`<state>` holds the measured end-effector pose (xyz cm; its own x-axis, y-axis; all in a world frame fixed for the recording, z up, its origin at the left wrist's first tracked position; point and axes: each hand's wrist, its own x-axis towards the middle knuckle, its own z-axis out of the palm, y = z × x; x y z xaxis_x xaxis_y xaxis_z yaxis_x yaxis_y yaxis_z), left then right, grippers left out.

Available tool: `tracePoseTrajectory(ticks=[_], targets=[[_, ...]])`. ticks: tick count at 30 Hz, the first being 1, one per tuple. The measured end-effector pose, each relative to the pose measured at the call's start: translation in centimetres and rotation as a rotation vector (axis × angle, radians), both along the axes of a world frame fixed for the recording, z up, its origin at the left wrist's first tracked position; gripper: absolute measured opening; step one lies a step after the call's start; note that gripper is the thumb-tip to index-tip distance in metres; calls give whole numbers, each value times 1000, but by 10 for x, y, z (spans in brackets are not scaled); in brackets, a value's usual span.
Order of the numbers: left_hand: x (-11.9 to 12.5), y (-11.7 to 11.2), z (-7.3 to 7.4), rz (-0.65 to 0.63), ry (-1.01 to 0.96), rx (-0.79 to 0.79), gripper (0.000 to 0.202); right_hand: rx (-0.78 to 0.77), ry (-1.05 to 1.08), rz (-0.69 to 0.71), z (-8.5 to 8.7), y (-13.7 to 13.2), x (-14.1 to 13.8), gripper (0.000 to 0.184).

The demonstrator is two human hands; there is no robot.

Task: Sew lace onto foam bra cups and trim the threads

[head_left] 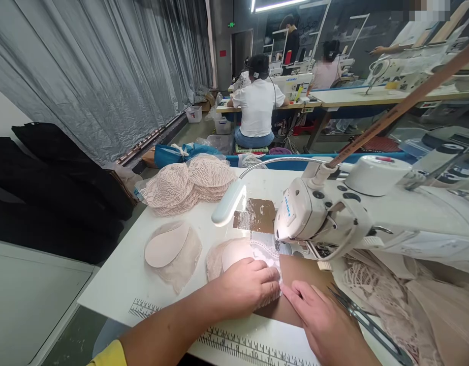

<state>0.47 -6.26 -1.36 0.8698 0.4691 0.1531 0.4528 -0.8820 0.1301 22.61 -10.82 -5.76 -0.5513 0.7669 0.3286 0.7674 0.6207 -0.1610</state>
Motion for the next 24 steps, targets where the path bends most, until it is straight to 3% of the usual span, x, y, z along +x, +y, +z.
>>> tracePoseTrajectory(ticks=[11, 18, 24], targets=[[6, -1, -12, 74, -1, -41, 40, -9, -41, -68, 9, -6, -5, 59], [9, -3, -3, 113, 3, -53, 39, 4, -5, -80, 5, -6, -6, 54], [8, 3, -12, 58, -55, -38, 43, -19, 29, -75, 7, -2, -7, 53]])
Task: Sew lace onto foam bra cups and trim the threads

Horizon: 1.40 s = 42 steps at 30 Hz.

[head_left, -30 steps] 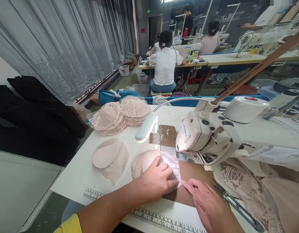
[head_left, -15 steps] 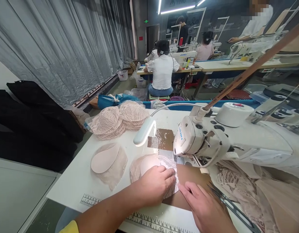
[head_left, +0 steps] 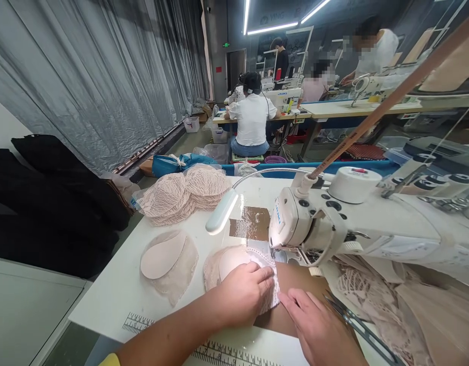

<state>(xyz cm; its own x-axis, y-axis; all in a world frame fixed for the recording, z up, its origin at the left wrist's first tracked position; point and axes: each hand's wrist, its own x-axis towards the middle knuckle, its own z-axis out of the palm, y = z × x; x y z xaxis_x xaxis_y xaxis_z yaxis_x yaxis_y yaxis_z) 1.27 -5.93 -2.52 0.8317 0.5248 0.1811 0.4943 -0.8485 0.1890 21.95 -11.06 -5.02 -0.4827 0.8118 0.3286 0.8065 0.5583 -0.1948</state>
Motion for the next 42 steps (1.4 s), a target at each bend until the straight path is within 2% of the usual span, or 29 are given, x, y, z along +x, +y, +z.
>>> tracePoseTrajectory(ticks=[4, 8, 12, 16, 23, 32, 42], targets=[[-1, 11, -5, -17, -29, 4, 45, -17, -3, 17, 6, 8, 0, 51], [-3, 24, -1, -4, -13, -11, 46, -39, -37, 21, 12, 22, -1, 43], [-4, 39, 4, 10, 18, 4, 45, -9, -136, 9, 8, 36, -2, 44], [-5, 51, 5, -10, 29, 27, 43, 30, -145, -35, 1, 43, -4, 48], [-9, 50, 0, -39, -12, 81, 29, 136, -222, -15, -1, 45, -2, 53], [-9, 61, -1, -47, -28, 49, 30, 241, -154, -77, 0, 51, -5, 52], [-9, 70, -5, 19, -10, 43, 31, 226, -16, -55, -3, 55, -2, 47]])
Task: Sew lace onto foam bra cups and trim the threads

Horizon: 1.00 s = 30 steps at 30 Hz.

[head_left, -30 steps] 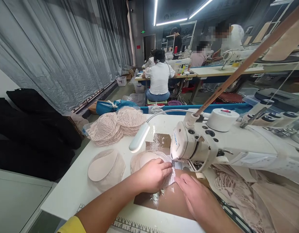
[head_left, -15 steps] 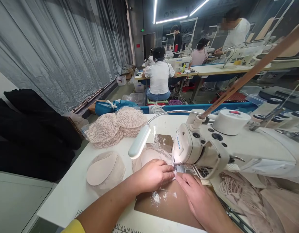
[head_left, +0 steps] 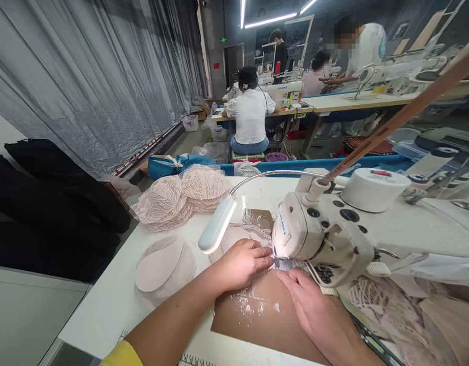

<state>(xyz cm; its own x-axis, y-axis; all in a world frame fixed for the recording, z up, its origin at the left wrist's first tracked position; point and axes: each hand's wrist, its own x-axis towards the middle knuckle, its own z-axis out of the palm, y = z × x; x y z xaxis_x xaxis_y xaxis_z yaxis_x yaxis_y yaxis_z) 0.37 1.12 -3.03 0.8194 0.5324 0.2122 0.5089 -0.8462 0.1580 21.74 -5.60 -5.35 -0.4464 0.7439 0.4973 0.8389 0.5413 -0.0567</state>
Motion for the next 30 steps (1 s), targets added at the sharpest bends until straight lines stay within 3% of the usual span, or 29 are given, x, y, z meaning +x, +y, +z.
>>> tracePoseTrajectory(ticks=[5, 9, 14, 17, 19, 24, 30], targets=[[0, 1, -4, 10, -4, -18, 35, 5, 5, 29, 1, 1, 2, 44], [0, 1, -2, 17, 1, -11, 32, -19, 14, 16, -8, 2, 4, 42], [-1, -7, 14, 114, 83, 19, 29, -68, 60, -34, -21, 2, 7, 41], [-3, -18, 26, 219, 183, -8, 19, -62, 54, -44, -16, 1, 8, 39], [-3, -26, 31, 236, 218, -37, 23, -50, 43, -36, -8, 0, 8, 39], [-1, -36, 34, 185, 223, -107, 25, -32, 36, 4, 7, -2, 7, 41], [2, -38, 34, 108, 214, -113, 20, -131, 69, -4, -6, -4, 8, 42]])
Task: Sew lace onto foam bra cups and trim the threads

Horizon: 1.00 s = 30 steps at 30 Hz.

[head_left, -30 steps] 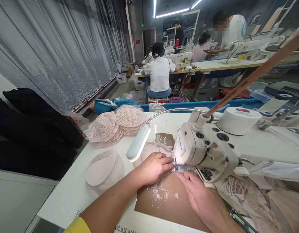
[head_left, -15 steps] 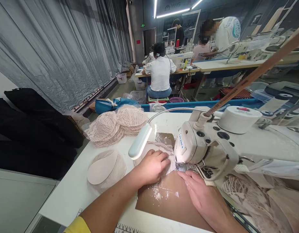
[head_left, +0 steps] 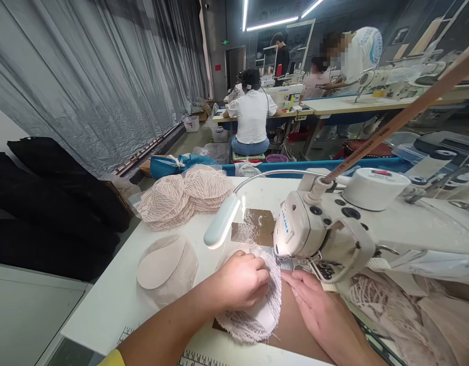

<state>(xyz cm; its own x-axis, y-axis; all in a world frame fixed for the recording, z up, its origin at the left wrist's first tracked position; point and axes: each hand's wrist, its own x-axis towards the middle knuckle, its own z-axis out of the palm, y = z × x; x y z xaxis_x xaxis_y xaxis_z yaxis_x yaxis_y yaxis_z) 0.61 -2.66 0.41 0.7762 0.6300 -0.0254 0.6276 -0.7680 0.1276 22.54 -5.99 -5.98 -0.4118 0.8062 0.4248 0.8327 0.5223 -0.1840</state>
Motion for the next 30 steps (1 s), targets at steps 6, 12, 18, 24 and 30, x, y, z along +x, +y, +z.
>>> tracePoseTrajectory(ticks=[6, 12, 18, 24, 30], targets=[[1, -2, -9, -88, -106, 58, 35, -92, -18, 26, -14, -4, 1, 43], [1, 2, -17, -97, -121, 97, 39, 22, -71, 31, 5, 0, -6, 41], [2, 6, -15, -101, -112, 99, 40, 142, -91, 26, 11, 2, -9, 41], [2, 6, -19, -119, -118, 105, 45, 168, -93, 24, 8, 3, -10, 41], [4, 8, -25, -116, -156, 125, 36, 175, -112, 11, 10, 2, -11, 41]])
